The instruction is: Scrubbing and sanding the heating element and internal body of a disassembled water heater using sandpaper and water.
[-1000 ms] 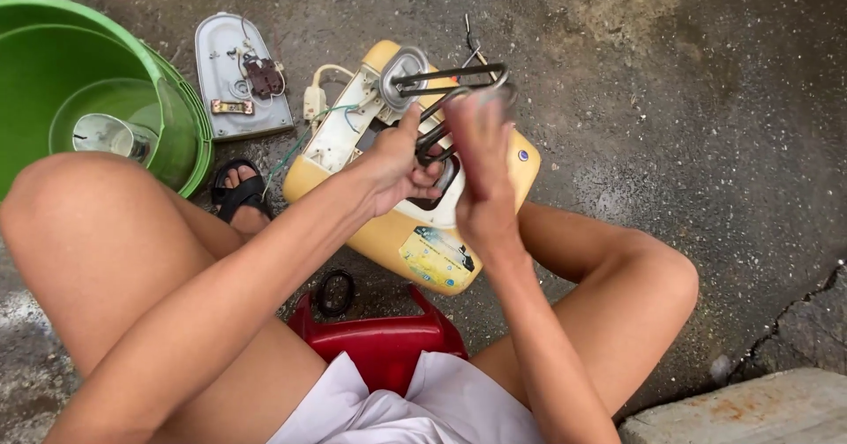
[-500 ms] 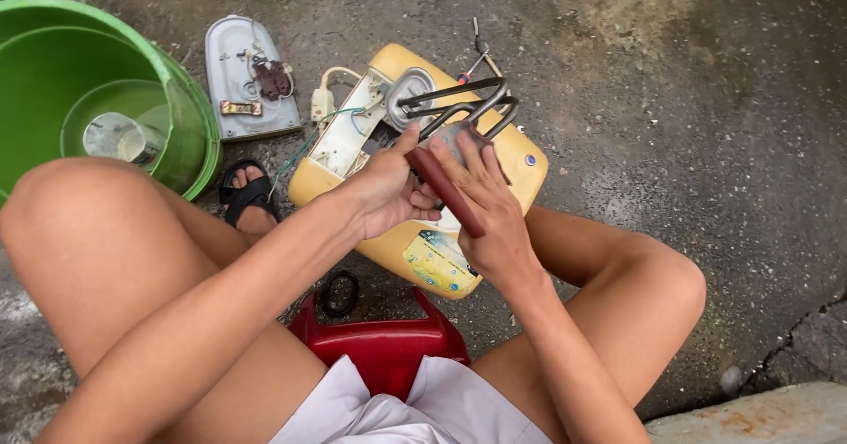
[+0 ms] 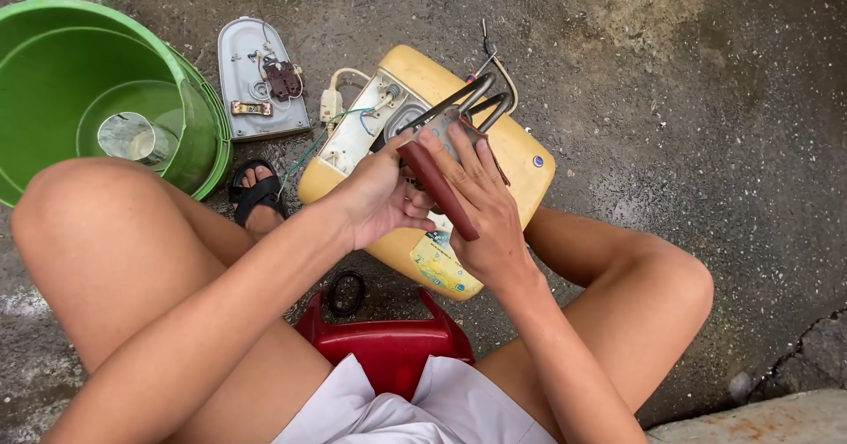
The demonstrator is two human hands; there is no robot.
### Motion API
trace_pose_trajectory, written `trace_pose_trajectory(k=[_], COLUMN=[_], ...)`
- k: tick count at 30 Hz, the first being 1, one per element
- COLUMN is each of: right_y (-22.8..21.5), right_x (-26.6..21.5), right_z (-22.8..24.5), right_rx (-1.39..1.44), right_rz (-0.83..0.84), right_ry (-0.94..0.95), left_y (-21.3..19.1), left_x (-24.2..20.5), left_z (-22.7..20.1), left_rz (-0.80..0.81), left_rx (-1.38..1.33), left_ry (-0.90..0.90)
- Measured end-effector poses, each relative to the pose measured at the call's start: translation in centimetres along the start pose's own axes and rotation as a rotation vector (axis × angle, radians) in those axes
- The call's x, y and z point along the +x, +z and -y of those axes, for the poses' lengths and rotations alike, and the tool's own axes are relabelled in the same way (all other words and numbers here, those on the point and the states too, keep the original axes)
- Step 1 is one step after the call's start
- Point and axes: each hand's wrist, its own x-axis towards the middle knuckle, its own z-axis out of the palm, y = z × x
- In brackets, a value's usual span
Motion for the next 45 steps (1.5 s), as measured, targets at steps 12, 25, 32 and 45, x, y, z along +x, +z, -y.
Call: trace_pose_trajectory(k=[12, 25, 32, 45], right_y=[-3.4, -4.3, -5.7, -4.6], right_x=[4.6, 3.9, 1.3, 2.6], right_z=[-3.0, -3.2, -6.8, -0.1], right_rx=[0.162, 0.163, 0.315, 0.484], right_rz=[-0.024, -0.05, -0.055, -0.046], right_ry=[0.048, 0.194, 0.605, 0.414], left_y=[-1.9, 1.9, 1.5, -2.1], left_x=[1.2, 12.3, 9.1, 5.9], left_z=[1.3, -3.3, -1.7, -1.5], left_rz=[-0.187, -0.498, -0.396, -0.445], left_rx=[0.874, 0.758, 1.194, 1.411], left_ry=[1.059, 1.103, 0.806, 0.672])
